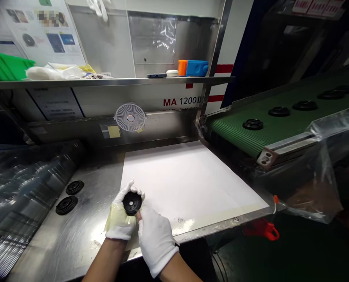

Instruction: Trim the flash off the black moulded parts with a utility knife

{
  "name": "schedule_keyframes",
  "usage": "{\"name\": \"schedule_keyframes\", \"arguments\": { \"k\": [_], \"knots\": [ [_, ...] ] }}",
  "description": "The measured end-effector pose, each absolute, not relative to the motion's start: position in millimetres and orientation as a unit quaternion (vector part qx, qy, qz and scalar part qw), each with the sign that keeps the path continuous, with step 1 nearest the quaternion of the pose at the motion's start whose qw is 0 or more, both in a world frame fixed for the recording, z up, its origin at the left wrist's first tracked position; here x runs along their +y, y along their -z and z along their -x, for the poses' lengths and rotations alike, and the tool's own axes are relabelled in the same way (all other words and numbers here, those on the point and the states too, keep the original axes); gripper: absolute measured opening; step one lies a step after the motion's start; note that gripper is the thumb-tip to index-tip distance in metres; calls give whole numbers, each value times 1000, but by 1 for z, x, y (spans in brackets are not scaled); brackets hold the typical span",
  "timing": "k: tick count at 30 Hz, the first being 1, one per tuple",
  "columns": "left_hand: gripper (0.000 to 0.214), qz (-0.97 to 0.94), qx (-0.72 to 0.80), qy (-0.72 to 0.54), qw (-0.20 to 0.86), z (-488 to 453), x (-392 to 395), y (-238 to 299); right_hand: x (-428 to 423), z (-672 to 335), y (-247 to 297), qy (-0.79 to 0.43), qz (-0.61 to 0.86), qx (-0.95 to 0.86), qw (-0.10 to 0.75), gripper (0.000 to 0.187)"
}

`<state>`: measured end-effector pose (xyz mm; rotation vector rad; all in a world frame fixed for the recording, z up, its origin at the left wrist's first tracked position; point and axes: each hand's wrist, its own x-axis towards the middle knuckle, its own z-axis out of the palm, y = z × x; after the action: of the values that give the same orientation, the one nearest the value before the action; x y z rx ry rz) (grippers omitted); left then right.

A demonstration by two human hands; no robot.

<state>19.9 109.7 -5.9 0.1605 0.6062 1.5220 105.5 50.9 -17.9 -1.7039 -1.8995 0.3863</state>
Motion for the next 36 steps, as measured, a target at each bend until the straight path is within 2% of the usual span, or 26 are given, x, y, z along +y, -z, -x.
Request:
{"name": "schedule_keyframes", "arguments": {
  "k": [3,7,9,13,19,26,30,36],
  "knots": [
    [17,-70,263,-697,664,-18,109,6,50,-103,18,-138,628,-713,278,21],
    [32,-97,273,-615,733,-10,107,7,53,-113,22,-127,633,-717,264,19],
    [27,-103,265,-600,748,-10,106,7,54,-118,24,-130,642,-708,265,22],
    [14,-102,279,-645,704,-20,105,5,51,-118,24,-138,658,-696,251,20],
    [21,-88,264,-728,627,-29,102,8,49,-112,16,-127,663,-700,231,22],
    [24,-118,296,-636,703,-17,98,7,50,-117,17,-160,641,-711,240,18],
    [19,-155,280,-680,660,-18,92,12,49,-117,18,-160,641,-707,252,18],
    [27,-260,280,-708,594,-22,89,22,45,-116,17,-167,639,-703,264,17]
  ]
}}
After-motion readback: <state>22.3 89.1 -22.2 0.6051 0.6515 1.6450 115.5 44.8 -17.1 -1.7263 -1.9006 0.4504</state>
